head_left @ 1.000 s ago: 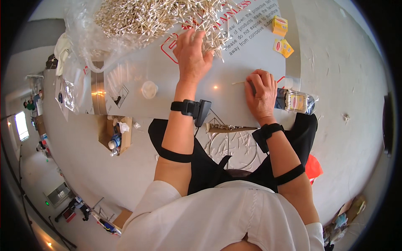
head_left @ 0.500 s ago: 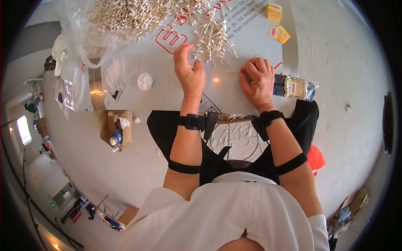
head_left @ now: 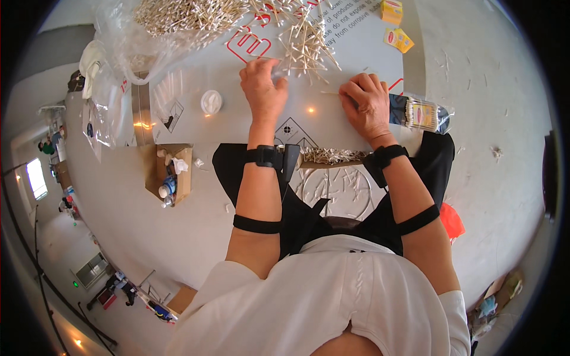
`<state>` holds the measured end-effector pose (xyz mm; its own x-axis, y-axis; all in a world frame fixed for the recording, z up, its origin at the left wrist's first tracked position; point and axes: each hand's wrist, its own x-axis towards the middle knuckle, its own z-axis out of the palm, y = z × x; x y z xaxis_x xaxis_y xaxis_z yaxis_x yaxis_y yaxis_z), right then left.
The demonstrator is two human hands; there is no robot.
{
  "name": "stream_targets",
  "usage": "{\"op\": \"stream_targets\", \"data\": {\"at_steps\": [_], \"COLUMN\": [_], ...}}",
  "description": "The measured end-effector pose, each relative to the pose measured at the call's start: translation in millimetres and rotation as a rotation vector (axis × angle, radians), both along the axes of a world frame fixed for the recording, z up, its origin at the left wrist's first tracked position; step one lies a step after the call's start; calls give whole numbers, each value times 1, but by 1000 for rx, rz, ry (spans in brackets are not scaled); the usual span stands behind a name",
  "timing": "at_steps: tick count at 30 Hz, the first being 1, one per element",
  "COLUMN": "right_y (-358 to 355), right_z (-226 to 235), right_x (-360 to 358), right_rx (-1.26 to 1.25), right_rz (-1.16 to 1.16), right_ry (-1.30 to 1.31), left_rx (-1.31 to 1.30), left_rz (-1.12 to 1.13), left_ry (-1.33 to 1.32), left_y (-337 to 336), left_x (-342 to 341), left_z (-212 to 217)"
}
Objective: The recorder is manually packaging cotton swabs by aligning them on a card and placing them into a small plastic bag.
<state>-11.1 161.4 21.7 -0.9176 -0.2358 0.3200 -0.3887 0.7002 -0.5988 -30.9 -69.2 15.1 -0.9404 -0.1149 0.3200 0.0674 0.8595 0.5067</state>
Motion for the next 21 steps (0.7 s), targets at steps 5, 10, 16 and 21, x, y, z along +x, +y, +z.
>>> {"op": "stream_targets", "data": {"at_steps": [5, 10, 16, 21], "right_y": [3, 5, 7, 8], "right_z": [-1, -7, 0, -1], "right_x": [1, 30, 34, 34], "right_rx": [-14, -41, -73, -87], "right_rz": [19, -20, -52, -64], "right_ry": [29, 57, 54, 34], "left_rx": [48, 92, 151, -20], "left_rz": [-25, -88, -182, -210], "left_ry": [50, 40, 58, 86], "left_y": [26, 48, 54, 56], "left_x": [19, 35, 33, 15], "left_z": [-5, -1, 4, 21]}}
